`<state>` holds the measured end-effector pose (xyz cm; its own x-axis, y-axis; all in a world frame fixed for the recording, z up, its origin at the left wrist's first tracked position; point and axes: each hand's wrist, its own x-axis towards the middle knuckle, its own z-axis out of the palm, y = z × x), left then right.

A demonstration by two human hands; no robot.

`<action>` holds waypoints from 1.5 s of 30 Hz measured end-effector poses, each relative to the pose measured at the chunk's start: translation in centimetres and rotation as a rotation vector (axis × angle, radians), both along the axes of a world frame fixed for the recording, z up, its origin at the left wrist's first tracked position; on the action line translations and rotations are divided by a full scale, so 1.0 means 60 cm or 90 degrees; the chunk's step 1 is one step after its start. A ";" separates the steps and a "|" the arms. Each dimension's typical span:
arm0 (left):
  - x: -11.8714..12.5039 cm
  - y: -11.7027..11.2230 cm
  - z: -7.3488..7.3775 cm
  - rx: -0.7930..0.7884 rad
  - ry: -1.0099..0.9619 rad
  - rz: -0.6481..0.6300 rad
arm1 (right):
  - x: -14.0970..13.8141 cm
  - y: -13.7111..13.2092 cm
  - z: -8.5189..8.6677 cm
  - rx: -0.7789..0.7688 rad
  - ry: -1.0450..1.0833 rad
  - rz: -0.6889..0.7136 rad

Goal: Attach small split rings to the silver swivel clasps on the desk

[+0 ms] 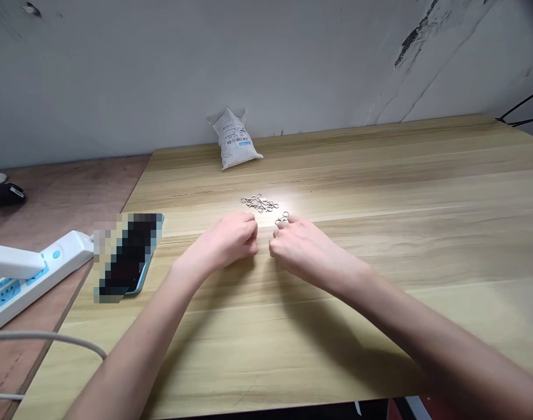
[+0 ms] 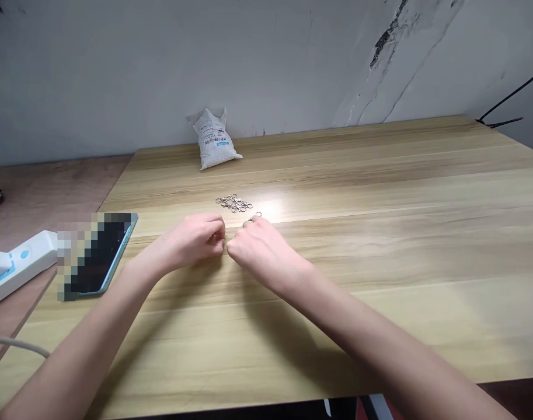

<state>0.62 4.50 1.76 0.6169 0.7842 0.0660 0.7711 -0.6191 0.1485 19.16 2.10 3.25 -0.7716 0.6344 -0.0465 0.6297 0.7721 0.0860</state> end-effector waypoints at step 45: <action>-0.003 -0.039 -0.033 -0.313 -0.675 0.118 | 0.006 0.016 -0.053 -0.700 0.863 -0.221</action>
<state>0.42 2.17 -0.20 0.3097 0.9402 0.1417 0.1918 -0.2078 0.9592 19.55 3.09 0.08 -0.4764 0.8788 -0.0273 -0.0550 -0.0608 -0.9966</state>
